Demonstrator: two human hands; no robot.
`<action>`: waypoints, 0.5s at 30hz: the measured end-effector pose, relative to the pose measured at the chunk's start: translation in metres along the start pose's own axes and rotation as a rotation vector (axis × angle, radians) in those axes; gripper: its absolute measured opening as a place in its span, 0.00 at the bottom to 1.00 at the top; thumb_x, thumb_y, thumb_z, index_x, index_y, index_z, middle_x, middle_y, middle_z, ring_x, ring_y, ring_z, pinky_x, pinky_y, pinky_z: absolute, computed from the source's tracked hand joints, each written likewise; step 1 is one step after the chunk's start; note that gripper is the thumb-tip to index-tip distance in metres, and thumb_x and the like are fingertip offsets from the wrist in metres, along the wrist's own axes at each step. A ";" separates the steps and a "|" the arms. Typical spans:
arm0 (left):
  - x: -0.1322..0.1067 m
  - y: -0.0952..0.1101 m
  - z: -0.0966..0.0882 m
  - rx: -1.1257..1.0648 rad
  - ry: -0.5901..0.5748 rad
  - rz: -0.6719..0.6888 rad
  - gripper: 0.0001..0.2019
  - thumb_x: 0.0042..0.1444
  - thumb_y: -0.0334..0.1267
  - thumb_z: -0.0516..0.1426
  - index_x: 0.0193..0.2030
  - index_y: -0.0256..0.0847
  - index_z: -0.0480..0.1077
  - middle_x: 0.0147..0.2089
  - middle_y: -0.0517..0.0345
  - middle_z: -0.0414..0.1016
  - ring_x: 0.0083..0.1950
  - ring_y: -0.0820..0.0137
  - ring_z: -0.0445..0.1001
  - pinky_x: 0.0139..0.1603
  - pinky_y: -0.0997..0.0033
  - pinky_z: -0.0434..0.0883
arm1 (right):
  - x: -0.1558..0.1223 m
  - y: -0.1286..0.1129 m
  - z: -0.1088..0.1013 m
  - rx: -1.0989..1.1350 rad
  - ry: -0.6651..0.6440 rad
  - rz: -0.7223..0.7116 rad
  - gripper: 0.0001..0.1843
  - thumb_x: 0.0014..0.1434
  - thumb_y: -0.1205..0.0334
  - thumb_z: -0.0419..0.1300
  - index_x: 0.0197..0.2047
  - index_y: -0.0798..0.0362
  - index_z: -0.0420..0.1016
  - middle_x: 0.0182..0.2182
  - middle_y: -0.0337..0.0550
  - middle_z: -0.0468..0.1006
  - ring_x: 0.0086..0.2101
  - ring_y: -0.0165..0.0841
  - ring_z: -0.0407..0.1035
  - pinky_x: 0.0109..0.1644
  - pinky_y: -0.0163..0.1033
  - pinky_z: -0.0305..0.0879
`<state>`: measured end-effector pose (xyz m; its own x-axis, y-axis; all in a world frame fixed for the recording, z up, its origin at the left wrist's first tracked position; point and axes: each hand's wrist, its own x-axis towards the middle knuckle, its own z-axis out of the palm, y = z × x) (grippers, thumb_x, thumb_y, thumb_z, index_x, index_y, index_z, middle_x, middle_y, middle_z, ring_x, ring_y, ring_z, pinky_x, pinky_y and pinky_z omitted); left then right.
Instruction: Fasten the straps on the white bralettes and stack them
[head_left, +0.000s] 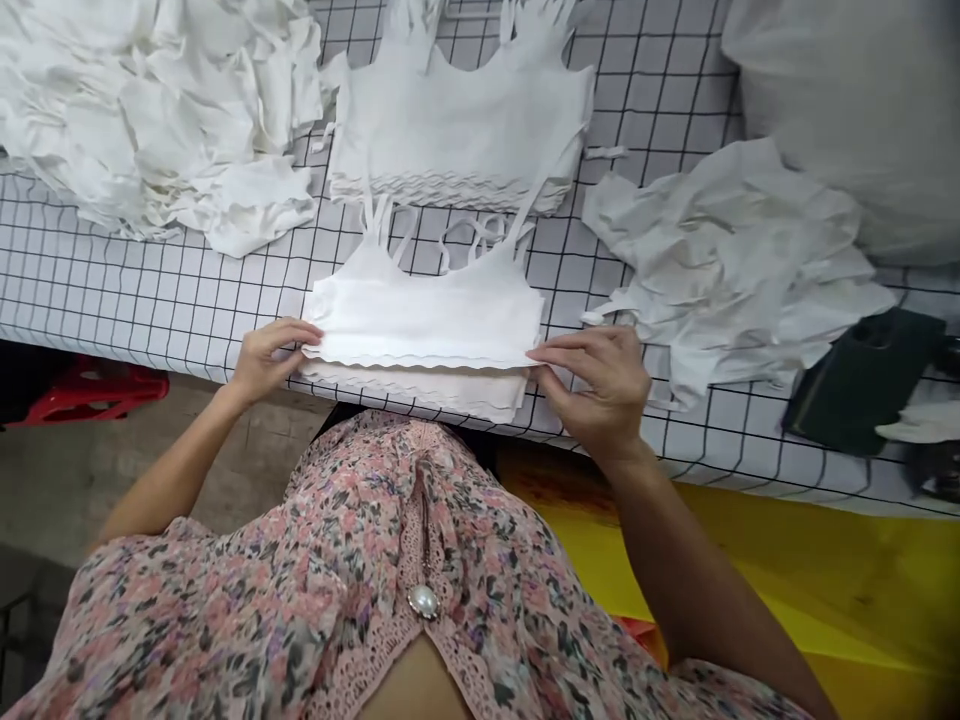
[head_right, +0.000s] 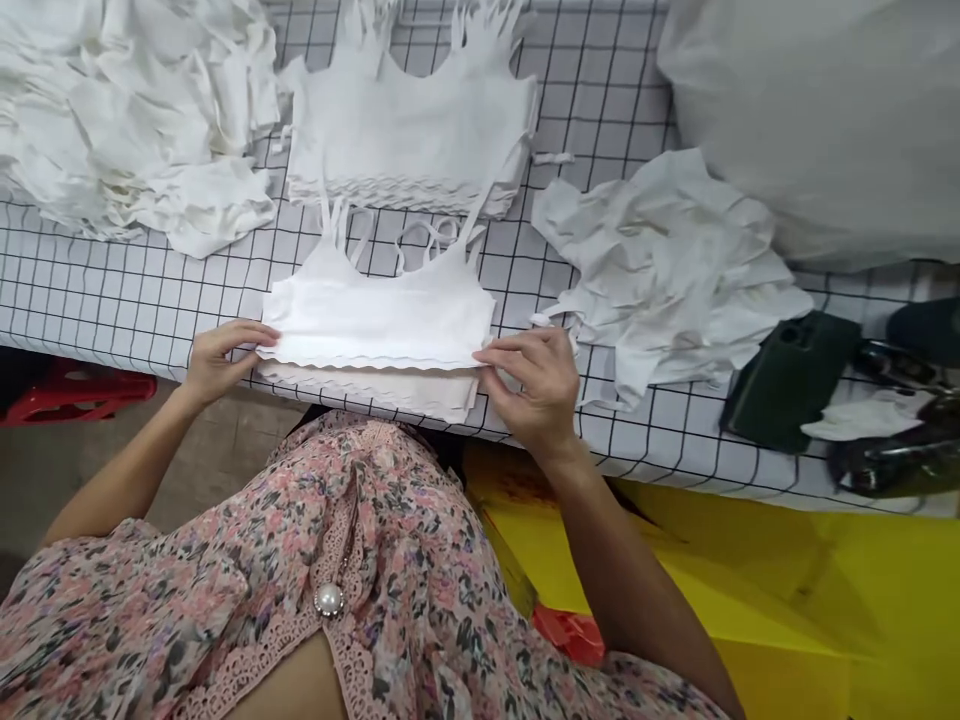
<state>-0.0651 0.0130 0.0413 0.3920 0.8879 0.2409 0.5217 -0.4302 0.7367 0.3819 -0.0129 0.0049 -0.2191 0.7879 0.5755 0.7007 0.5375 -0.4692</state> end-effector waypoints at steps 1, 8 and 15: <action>-0.001 0.001 -0.001 0.011 0.007 0.002 0.13 0.63 0.26 0.60 0.45 0.44 0.84 0.50 0.55 0.89 0.53 0.66 0.87 0.58 0.61 0.83 | -0.002 -0.001 -0.001 -0.002 0.027 -0.002 0.07 0.65 0.66 0.67 0.43 0.43 0.85 0.37 0.41 0.86 0.40 0.40 0.76 0.49 0.52 0.73; -0.014 0.004 0.002 0.089 -0.001 0.070 0.10 0.66 0.28 0.60 0.46 0.44 0.83 0.50 0.54 0.89 0.52 0.65 0.87 0.57 0.57 0.81 | -0.029 -0.015 -0.005 -0.101 -0.071 -0.015 0.07 0.67 0.65 0.66 0.42 0.43 0.85 0.37 0.41 0.85 0.40 0.39 0.75 0.64 0.58 0.70; -0.028 -0.004 0.006 0.177 -0.055 0.032 0.11 0.69 0.30 0.58 0.45 0.46 0.83 0.50 0.55 0.90 0.50 0.64 0.85 0.54 0.54 0.79 | -0.061 -0.013 0.002 -0.156 -0.143 -0.008 0.07 0.68 0.64 0.65 0.44 0.44 0.85 0.38 0.43 0.85 0.41 0.38 0.74 0.68 0.60 0.67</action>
<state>-0.0734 -0.0113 0.0283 0.4488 0.8650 0.2243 0.6314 -0.4846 0.6055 0.3854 -0.0670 -0.0251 -0.3114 0.8243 0.4728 0.7927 0.4997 -0.3492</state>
